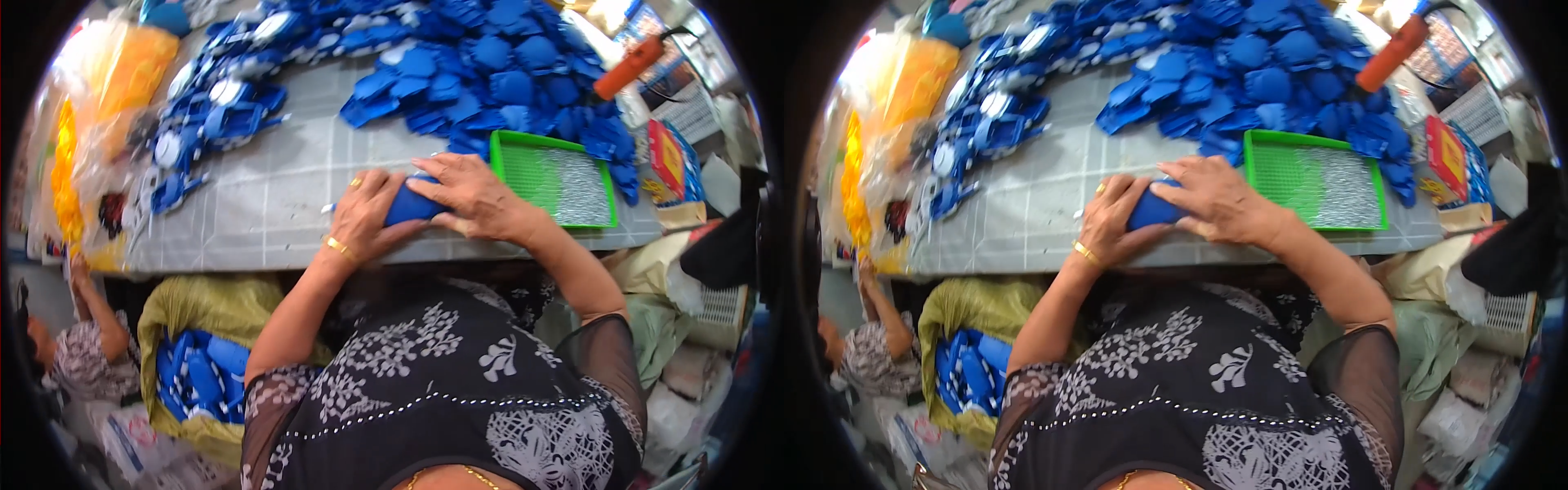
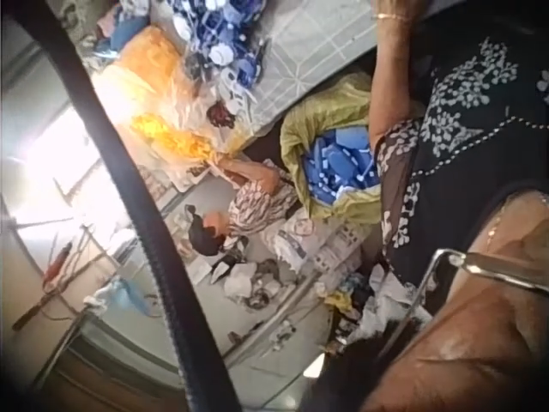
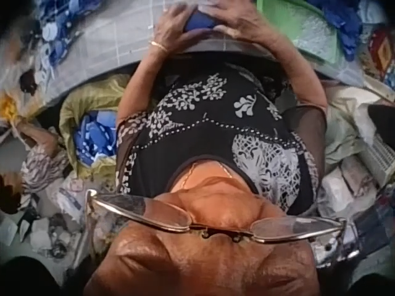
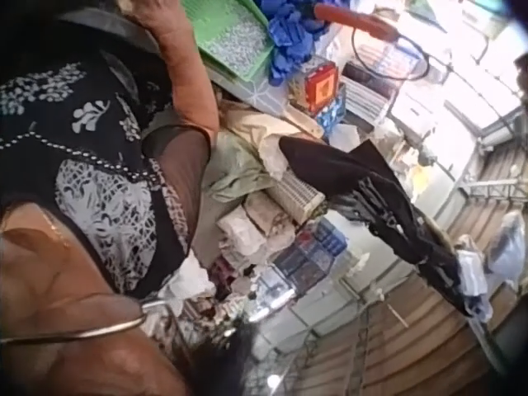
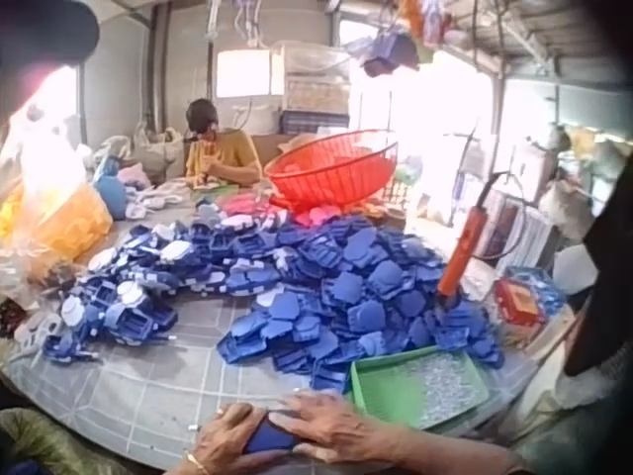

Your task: Assembling blue plastic toy components using an electric screwdriver and screws.

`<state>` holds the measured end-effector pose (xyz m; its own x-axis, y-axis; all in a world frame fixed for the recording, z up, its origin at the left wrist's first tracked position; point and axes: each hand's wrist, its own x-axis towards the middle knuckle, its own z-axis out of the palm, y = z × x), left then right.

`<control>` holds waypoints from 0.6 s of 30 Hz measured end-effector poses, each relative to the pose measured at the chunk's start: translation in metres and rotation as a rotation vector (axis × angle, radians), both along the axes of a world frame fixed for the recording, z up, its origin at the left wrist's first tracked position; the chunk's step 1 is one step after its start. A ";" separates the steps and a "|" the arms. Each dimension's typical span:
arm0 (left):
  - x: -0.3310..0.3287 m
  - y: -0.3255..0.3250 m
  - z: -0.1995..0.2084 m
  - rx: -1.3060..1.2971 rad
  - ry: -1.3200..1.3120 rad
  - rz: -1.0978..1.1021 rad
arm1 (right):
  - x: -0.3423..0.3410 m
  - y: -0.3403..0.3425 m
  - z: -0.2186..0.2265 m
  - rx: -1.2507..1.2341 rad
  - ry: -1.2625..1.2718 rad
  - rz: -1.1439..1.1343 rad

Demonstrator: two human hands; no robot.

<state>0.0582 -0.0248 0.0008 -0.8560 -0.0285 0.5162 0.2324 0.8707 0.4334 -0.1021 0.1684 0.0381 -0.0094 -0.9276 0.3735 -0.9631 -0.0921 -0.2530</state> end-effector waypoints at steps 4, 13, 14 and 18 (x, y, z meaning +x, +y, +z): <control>0.000 0.003 0.004 -0.008 0.021 -0.008 | -0.029 0.049 0.038 -0.630 0.016 -0.383; -0.001 0.008 0.001 -0.049 0.003 -0.019 | -0.168 0.108 0.058 -1.031 -0.768 -0.730; -0.001 0.008 0.002 -0.057 0.000 -0.017 | -0.174 0.109 0.060 -0.896 -0.771 -0.718; 0.000 0.008 0.003 -0.059 0.011 -0.013 | -0.161 0.097 0.078 -0.805 -0.818 -0.619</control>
